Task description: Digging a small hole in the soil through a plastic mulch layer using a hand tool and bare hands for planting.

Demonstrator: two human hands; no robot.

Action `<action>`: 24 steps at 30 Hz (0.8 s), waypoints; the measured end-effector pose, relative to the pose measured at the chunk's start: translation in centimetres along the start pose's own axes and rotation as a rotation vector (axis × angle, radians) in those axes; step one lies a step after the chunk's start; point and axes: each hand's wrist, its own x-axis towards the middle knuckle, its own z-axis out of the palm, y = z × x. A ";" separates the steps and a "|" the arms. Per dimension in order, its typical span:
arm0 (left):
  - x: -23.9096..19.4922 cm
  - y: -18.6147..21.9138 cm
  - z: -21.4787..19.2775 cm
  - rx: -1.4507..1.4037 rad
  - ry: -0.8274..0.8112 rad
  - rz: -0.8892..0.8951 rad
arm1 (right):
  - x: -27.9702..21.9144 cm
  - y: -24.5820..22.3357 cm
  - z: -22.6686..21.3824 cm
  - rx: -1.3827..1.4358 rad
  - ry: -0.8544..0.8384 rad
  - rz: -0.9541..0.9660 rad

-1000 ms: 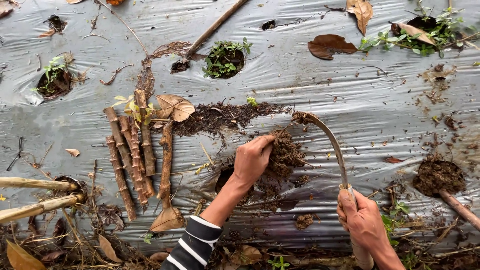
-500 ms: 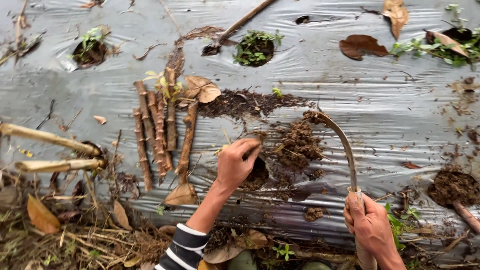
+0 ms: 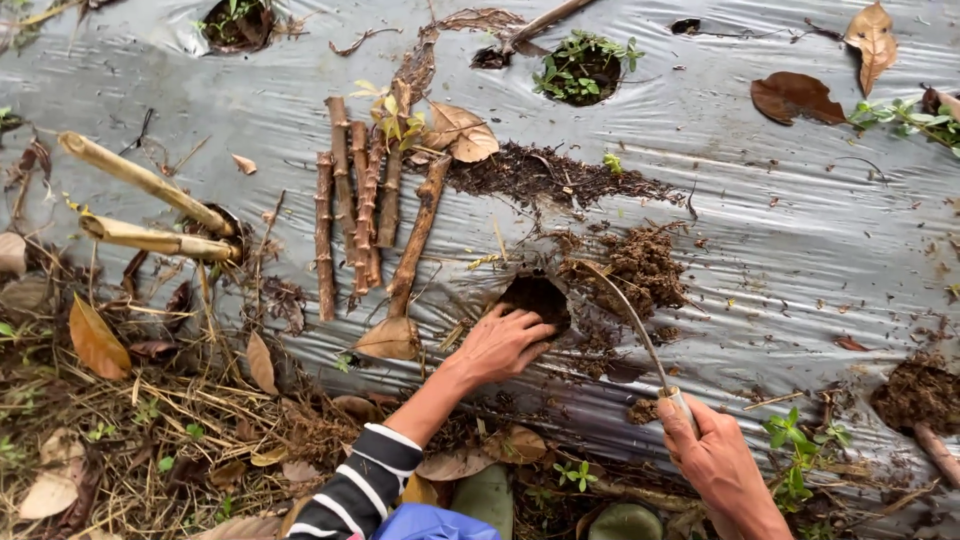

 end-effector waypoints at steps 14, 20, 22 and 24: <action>-2.7 -3.5 -0.7 0.203 0.353 0.118 | -0.6 0.8 0.8 -0.364 -0.021 -0.074; -5.4 -2.2 -2.8 -0.103 0.720 0.077 | 1.9 -1.4 7.3 -0.518 -0.149 0.113; -5.6 -2.1 -2.0 -0.180 0.782 0.050 | 2.6 -0.3 7.7 -0.560 -0.080 -0.001; -6.1 -3.1 -0.2 -0.084 0.734 0.095 | 0.8 -2.5 7.1 -0.500 -0.138 0.170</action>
